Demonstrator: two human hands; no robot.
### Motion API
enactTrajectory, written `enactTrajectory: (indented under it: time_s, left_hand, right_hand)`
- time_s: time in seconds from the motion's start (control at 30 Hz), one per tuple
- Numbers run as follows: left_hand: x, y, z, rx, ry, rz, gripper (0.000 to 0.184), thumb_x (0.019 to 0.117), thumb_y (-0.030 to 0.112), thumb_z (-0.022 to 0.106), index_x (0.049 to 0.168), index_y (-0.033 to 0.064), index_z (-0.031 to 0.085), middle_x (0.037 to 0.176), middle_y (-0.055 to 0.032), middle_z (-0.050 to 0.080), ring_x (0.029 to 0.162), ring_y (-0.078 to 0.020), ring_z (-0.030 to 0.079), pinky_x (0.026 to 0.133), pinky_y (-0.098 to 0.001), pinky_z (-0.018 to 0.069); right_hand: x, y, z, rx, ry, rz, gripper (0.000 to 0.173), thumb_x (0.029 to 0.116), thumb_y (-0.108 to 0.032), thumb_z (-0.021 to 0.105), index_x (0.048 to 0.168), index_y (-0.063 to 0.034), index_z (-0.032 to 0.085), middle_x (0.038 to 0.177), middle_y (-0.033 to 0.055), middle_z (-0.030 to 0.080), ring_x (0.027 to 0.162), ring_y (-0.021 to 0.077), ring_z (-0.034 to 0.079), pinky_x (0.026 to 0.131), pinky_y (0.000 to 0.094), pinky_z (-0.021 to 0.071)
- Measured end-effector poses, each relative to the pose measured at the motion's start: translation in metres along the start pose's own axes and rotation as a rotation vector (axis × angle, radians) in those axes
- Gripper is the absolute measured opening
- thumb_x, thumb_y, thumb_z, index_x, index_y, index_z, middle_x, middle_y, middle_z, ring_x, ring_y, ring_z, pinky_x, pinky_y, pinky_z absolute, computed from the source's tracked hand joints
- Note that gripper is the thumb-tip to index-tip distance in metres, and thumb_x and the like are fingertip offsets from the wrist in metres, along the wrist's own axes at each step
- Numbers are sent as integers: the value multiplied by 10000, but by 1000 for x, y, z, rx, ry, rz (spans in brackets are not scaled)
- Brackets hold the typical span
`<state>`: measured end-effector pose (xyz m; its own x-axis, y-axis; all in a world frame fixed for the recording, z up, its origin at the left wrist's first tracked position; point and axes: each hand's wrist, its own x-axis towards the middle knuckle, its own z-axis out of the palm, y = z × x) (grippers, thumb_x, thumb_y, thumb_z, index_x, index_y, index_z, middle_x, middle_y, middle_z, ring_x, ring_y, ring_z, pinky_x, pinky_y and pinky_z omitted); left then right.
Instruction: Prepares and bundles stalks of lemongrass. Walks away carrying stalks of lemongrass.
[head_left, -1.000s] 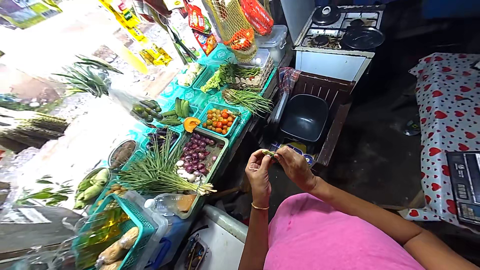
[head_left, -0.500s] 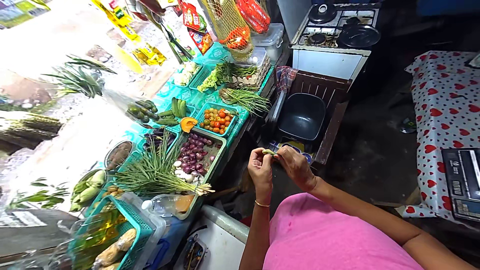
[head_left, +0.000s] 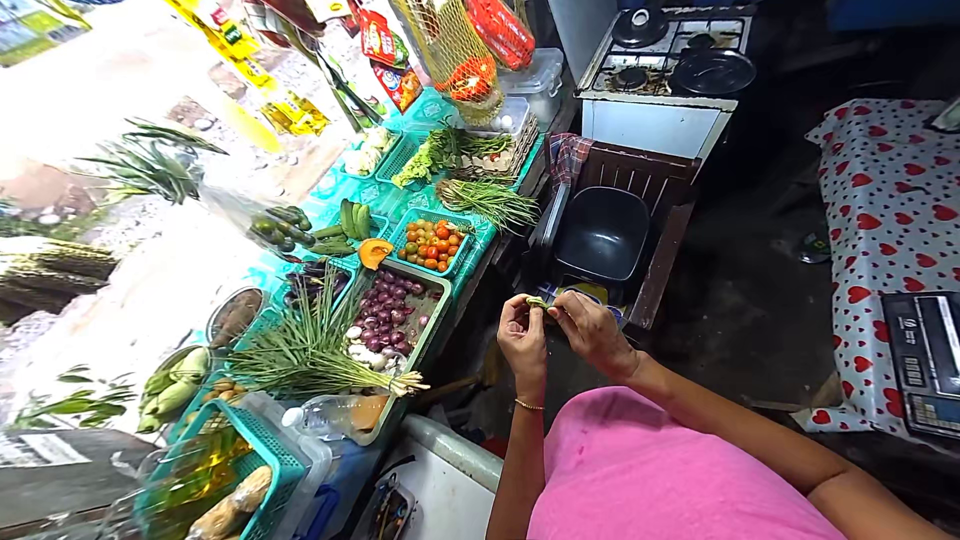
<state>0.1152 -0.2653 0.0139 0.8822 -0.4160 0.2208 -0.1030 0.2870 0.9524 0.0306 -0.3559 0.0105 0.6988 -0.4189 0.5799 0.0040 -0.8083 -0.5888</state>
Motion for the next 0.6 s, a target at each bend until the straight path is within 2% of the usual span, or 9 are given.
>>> enactTrajectory:
  time_s: [0.13, 0.2, 0.27, 0.33, 0.4, 0.47, 0.5, 0.53, 0.6]
  left_hand:
    - [6, 4, -23, -179, -211, -145, 142, 953, -51, 594, 1090, -46, 632, 926, -97, 718, 830, -158, 716, 789, -335, 625]
    - [8, 8, -36, -359, -377, -248, 89, 952, 33, 674, 1038, 27, 696, 933, -67, 721, 859, -136, 705, 829, -324, 607]
    - [9, 8, -41, -479, -516, -270, 79, 919, 133, 746, 990, 99, 745, 957, -22, 722, 905, -93, 685, 852, -280, 582]
    - [8, 7, -39, -559, -585, -261, 68, 895, 186, 776, 955, 163, 755, 1021, 25, 691, 977, -69, 641, 881, -246, 546]
    - [5, 7, -32, -611, -538, -237, 74, 899, 186, 769, 965, 177, 736, 1096, 14, 680, 1050, -83, 628, 928, -253, 529]
    - [5, 8, -23, -598, -441, -189, 106, 903, 160, 765, 990, 148, 705, 1155, -53, 697, 1129, -141, 645, 982, -301, 533]
    - [5, 9, -20, -569, -412, -153, 111, 921, 145, 746, 1010, 130, 683, 1159, -91, 706, 1146, -177, 657, 999, -329, 534]
    - [3, 10, -16, -544, -395, -116, 112, 945, 122, 715, 1039, 109, 656, 1153, -132, 717, 1144, -215, 673, 1013, -357, 533]
    - [-1, 12, -9, -495, -344, -55, 108, 980, 60, 655, 1067, 61, 590, 1094, -198, 735, 1079, -281, 719, 983, -401, 564]
  right_hand:
    - [16, 8, -30, 187, -327, -18, 320, 1098, -250, 462, 1092, 6, 654, 975, 152, 692, 906, 223, 693, 836, 345, 566]
    - [24, 13, -41, 366, -431, -28, 314, 1080, -266, 521, 1069, 4, 682, 954, 114, 698, 867, 125, 668, 812, 265, 543]
    - [28, 17, -43, 614, -493, -18, 278, 1057, -237, 581, 1025, 10, 703, 897, 50, 696, 804, 28, 643, 763, 193, 538]
    - [26, 16, -35, 888, -498, 50, 206, 1034, -179, 614, 994, -1, 709, 879, -24, 682, 769, -24, 615, 711, 164, 527]
    - [16, 9, -21, 1118, -426, 202, 151, 1037, -158, 589, 999, -66, 702, 886, -92, 670, 746, -46, 590, 660, 153, 495]
    - [4, 0, -7, 1318, -343, 391, 177, 1069, -172, 521, 1024, -105, 678, 852, -100, 649, 713, -33, 577, 637, 157, 488]
    - [-2, -5, 1, 1457, -326, 505, 185, 1077, -192, 492, 1012, -133, 655, 785, -98, 611, 647, -24, 541, 576, 153, 455]
    - [-8, -8, 6, 1609, -345, 604, 190, 1079, -227, 477, 985, -170, 633, 741, -103, 557, 608, -19, 489, 541, 151, 406]
    - [-15, -14, 11, 1788, -363, 772, 230, 1082, -254, 485, 907, -189, 619, 688, -105, 517, 576, -12, 463, 534, 148, 392]
